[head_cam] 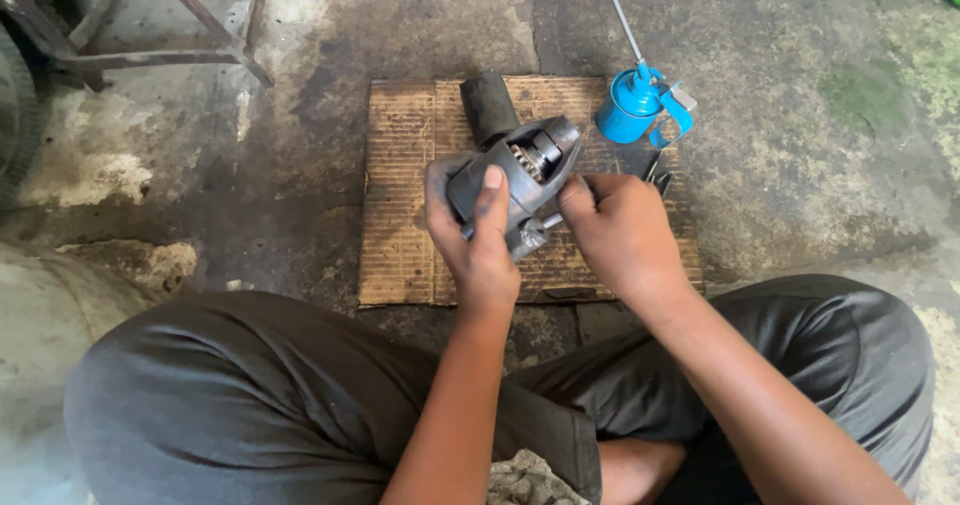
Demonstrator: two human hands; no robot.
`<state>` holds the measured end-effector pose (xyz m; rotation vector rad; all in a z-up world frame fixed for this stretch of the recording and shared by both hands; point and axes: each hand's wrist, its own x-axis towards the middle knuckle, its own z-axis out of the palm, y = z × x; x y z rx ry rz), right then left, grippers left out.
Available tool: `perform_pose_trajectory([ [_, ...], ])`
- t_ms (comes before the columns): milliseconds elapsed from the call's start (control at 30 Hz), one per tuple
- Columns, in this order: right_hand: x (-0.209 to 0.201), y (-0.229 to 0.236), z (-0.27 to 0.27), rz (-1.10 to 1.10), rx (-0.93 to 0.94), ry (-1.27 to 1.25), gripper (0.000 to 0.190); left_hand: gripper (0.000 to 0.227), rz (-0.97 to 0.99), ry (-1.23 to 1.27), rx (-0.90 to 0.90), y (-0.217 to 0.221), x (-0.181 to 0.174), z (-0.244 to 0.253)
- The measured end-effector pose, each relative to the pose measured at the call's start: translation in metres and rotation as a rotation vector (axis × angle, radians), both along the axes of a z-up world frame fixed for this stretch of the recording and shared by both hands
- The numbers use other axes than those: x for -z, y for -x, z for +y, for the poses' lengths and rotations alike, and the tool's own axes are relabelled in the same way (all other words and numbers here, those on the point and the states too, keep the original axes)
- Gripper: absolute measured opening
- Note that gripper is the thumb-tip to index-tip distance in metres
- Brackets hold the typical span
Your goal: The person disassembles a mechanical part, likely a starter motor, using a wrench and their hands. They remove bolts, separate the housing, and extract internal components, placing them on a cardboard sheet.
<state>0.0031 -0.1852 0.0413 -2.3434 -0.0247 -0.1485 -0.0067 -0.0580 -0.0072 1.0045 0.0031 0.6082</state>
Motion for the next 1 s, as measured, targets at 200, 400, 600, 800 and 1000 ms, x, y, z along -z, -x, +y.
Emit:
perform_pose_trajectory([
  [200, 0.004, 0.006, -0.004, -0.237, -0.180, 0.032, 0.031, 0.030, 0.160, 0.131, 0.058, -0.007, 0.001, 0.005],
  [400, 0.000, -0.004, -0.027, -0.809, -0.665, 0.297, 0.020, 0.030, 0.566, 0.537, 0.658, -0.025, 0.008, 0.027],
  [600, 0.014, 0.008, -0.021, -0.541, -0.295, 0.108, 0.026, 0.032, 0.468, 0.536, 0.553, -0.026, 0.007, 0.016],
  [800, 0.011, 0.005, -0.004, -0.205, -0.044, 0.002, 0.035, 0.034, 0.404, 0.340, 0.250, -0.025, 0.007, 0.023],
  [1000, 0.014, 0.005, 0.002, -0.051, 0.014, -0.045, 0.045, 0.030, 0.277, 0.229, 0.150, -0.018, 0.013, 0.016],
])
